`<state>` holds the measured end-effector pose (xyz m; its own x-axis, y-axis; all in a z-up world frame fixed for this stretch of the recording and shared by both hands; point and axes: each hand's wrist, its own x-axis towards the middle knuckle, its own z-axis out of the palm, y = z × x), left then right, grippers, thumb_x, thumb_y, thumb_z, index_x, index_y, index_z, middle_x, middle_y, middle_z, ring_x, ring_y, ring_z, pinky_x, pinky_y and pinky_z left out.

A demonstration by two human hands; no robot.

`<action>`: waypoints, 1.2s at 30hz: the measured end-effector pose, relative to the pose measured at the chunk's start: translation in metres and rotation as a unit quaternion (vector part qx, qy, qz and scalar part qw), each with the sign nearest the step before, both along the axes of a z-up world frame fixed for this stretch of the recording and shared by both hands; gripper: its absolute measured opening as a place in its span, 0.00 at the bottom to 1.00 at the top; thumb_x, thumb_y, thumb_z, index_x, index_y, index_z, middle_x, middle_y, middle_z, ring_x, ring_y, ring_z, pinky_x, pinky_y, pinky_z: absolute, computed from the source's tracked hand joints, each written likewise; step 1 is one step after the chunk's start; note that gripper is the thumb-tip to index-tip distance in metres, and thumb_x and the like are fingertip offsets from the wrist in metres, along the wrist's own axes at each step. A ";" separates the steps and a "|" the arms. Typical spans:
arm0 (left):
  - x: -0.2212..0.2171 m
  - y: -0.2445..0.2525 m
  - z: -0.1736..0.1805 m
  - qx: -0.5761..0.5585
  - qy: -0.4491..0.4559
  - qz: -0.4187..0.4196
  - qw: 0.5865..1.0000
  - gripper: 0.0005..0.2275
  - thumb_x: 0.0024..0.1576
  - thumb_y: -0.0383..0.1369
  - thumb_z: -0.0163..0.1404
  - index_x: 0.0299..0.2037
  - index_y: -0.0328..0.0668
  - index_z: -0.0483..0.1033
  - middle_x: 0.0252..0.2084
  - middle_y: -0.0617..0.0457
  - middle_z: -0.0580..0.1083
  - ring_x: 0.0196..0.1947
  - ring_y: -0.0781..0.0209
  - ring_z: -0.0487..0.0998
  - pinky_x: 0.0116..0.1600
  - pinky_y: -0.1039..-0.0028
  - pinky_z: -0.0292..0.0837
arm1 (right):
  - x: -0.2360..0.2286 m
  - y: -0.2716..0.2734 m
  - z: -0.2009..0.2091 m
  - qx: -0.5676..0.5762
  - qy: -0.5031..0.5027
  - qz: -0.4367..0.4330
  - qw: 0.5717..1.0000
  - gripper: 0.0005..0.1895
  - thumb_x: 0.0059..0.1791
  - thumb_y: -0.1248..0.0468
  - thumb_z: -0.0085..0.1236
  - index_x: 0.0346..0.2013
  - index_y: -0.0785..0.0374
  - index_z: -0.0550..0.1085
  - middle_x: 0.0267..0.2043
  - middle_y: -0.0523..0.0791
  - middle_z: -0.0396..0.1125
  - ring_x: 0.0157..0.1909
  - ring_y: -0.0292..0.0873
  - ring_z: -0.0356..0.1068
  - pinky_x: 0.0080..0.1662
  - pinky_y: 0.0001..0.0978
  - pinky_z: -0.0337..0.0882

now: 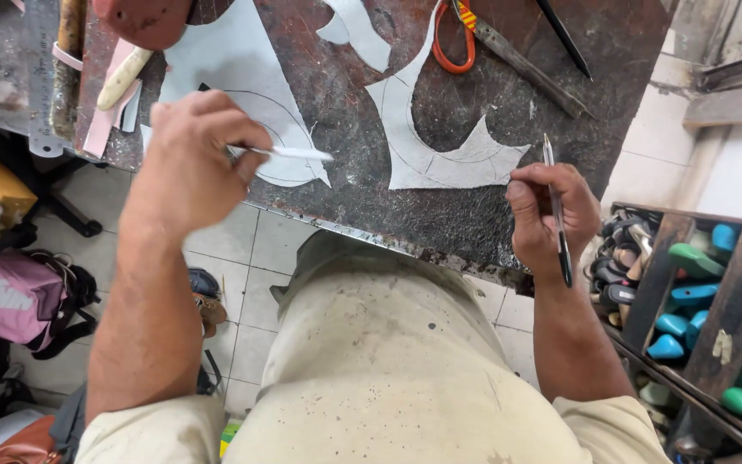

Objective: The person uses a pen to trace a curved pattern onto a white sheet of material placed on a workbench. They then use scissors to cut along the traced lines, separating the pattern from the larger sheet.

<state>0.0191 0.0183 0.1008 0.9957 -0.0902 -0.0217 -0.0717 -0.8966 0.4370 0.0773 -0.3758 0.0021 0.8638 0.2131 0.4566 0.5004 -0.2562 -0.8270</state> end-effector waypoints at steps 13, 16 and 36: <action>0.016 -0.107 -0.086 -0.520 -0.053 0.139 0.841 0.26 0.53 0.18 0.62 0.60 0.32 0.65 0.40 0.39 0.76 0.29 0.59 0.78 0.33 0.69 0.79 | 0.005 0.001 -0.011 0.036 -0.043 0.050 0.997 0.05 0.52 0.77 0.65 0.39 0.77 0.76 0.34 0.60 0.71 0.29 0.53 0.72 0.29 0.38 0.69; 0.025 -0.103 -0.100 -0.491 -0.049 0.125 0.861 0.21 0.52 0.19 0.63 0.55 0.33 0.74 0.41 0.39 0.78 0.30 0.56 0.83 0.32 0.70 0.80 | 0.009 0.001 -0.010 0.072 -0.014 0.045 0.996 0.02 0.54 0.79 0.59 0.38 0.77 0.74 0.32 0.61 0.69 0.26 0.50 0.71 0.30 0.37 0.70; 0.029 -0.090 -0.094 -0.419 0.009 0.088 0.904 0.18 0.55 0.22 0.56 0.57 0.31 0.73 0.45 0.38 0.75 0.37 0.42 0.84 0.37 0.61 0.86 | 0.122 0.124 -0.021 0.024 0.001 0.227 0.974 0.06 0.45 0.84 0.62 0.30 0.78 0.73 0.35 0.63 0.70 0.35 0.56 0.75 0.33 0.37 0.73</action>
<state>0.0480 -0.0714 0.0071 0.9963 0.0775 -0.0363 0.0545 -0.2481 0.9672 0.1988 -0.2520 -0.0184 0.6866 0.5521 0.4731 0.5508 0.0298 -0.8341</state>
